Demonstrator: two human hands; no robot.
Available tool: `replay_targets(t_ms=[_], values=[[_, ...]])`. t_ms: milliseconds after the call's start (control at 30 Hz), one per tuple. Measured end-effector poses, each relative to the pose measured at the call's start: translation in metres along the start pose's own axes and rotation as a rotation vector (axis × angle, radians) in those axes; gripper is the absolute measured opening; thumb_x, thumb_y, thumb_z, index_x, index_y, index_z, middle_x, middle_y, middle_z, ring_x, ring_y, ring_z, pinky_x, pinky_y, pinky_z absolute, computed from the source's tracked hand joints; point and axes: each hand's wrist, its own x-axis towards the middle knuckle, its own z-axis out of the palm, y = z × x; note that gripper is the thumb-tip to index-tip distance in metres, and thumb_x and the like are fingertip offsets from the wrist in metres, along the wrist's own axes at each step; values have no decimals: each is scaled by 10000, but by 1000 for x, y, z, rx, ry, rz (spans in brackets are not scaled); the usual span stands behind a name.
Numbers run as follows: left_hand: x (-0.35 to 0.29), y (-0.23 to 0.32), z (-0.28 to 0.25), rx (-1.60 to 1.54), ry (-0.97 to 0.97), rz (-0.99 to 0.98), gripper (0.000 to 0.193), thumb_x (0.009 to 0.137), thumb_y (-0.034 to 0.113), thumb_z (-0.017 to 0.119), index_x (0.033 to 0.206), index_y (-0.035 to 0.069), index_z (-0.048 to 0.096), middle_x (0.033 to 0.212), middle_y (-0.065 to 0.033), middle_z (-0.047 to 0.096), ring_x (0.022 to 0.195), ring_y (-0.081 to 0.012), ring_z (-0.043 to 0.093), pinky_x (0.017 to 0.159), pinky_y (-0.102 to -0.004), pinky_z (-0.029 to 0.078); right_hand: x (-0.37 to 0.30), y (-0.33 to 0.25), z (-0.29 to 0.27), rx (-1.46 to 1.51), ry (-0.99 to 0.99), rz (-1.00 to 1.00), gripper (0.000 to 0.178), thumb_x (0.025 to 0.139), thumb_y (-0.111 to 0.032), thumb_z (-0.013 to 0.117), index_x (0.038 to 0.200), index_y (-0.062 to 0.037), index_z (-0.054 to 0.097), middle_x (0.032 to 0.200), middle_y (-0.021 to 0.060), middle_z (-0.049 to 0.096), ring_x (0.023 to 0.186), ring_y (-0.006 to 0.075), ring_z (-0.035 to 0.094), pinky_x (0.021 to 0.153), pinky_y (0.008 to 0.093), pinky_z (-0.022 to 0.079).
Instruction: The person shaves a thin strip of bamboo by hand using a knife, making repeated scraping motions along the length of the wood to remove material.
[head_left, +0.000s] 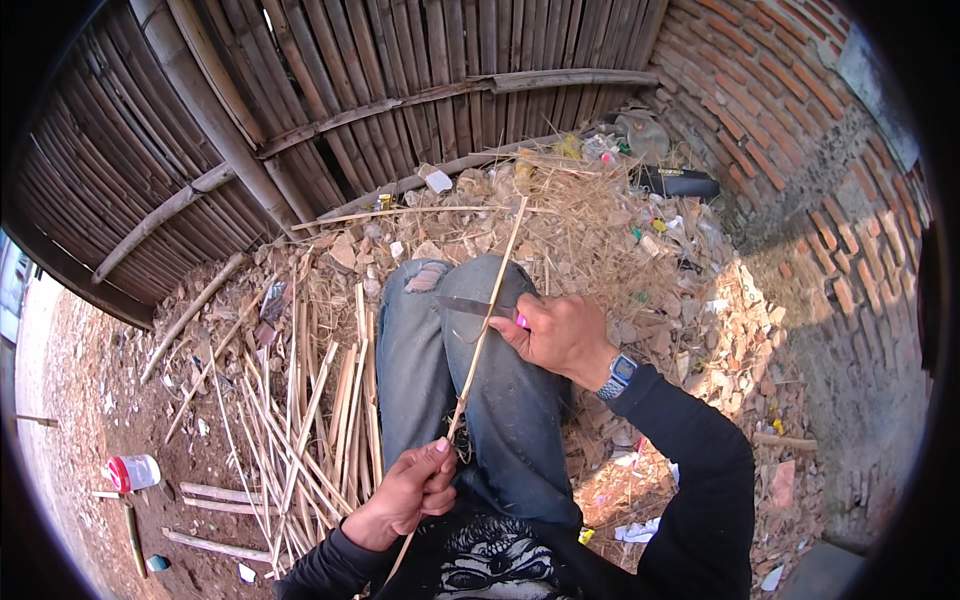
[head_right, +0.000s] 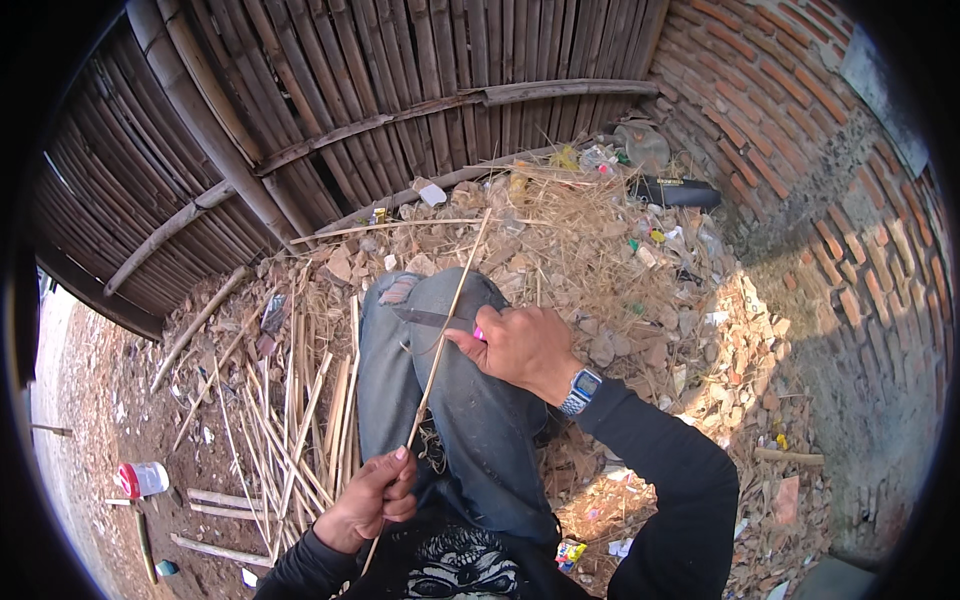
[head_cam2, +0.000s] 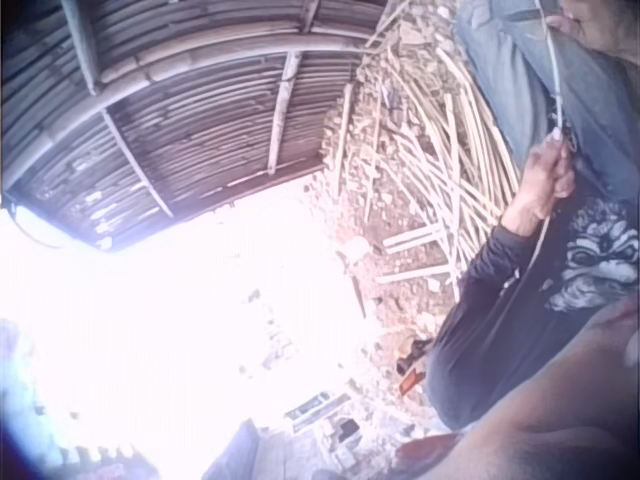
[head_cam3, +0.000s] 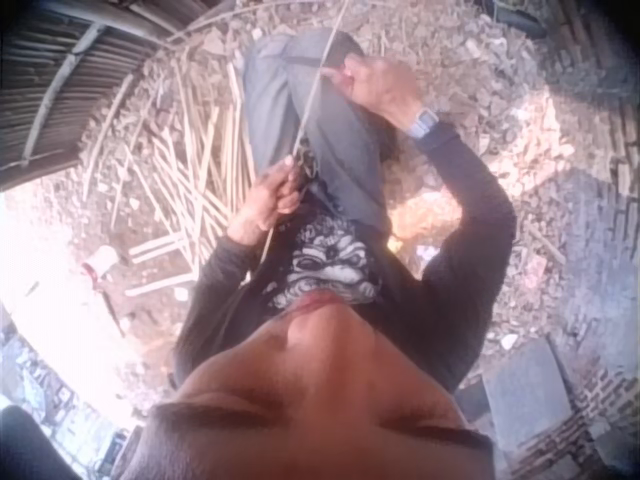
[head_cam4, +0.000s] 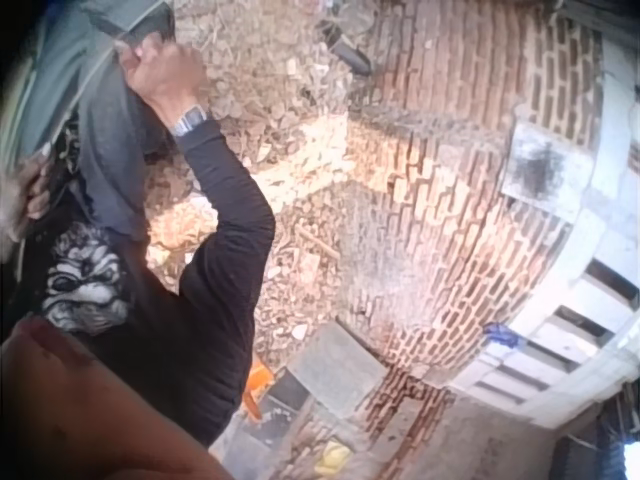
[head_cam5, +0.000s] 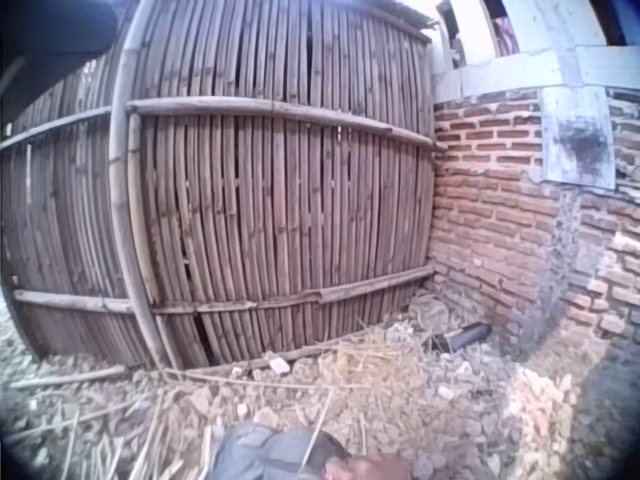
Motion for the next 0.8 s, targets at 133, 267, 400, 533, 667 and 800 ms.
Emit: replay_targets(t_ms=[133,267,400,533,667,800], values=[[-5,7,-4,-45,20,-12,371,1117,362,443,849,108,477,590,51,245,449,-70,187,433,-266,194,15,25,11,-25,37,-134,548,967,-577,607,689,-105,592,495,102,568,470,305,632,420,424,474],[-30,-3,-14,-9,-2,-86,359,1114,355,452,863,102,497,581,51,233,446,-73,178,442,-265,195,54,129,2,-352,26,490,705,1042,-606,401,786,-42,737,638,208,672,605,409,685,561,511,537],[-45,-21,-36,-57,-9,-94,356,1105,342,478,845,100,502,577,48,259,434,-80,210,440,-266,197,16,237,-29,-138,116,859,731,1040,-585,399,806,20,736,807,294,692,828,489,680,773,563,517],[-13,-12,-28,5,10,35,350,1103,339,489,862,87,515,569,55,261,439,-75,223,431,-265,185,24,200,-17,21,169,722,665,1058,-527,398,857,39,684,754,304,645,771,502,632,711,551,463],[15,2,-15,117,19,118,346,1104,345,479,871,92,518,576,56,262,455,-74,244,443,-268,198,19,78,-41,272,70,526,487,1055,-370,488,799,17,637,593,219,551,579,424,562,562,469,407],[28,10,-1,163,18,145,326,1108,326,474,900,82,533,579,59,265,460,-69,244,443,-264,192,-21,-15,-35,245,-255,213,494,1010,-448,578,731,-42,612,551,181,598,551,413,640,510,505,497]])
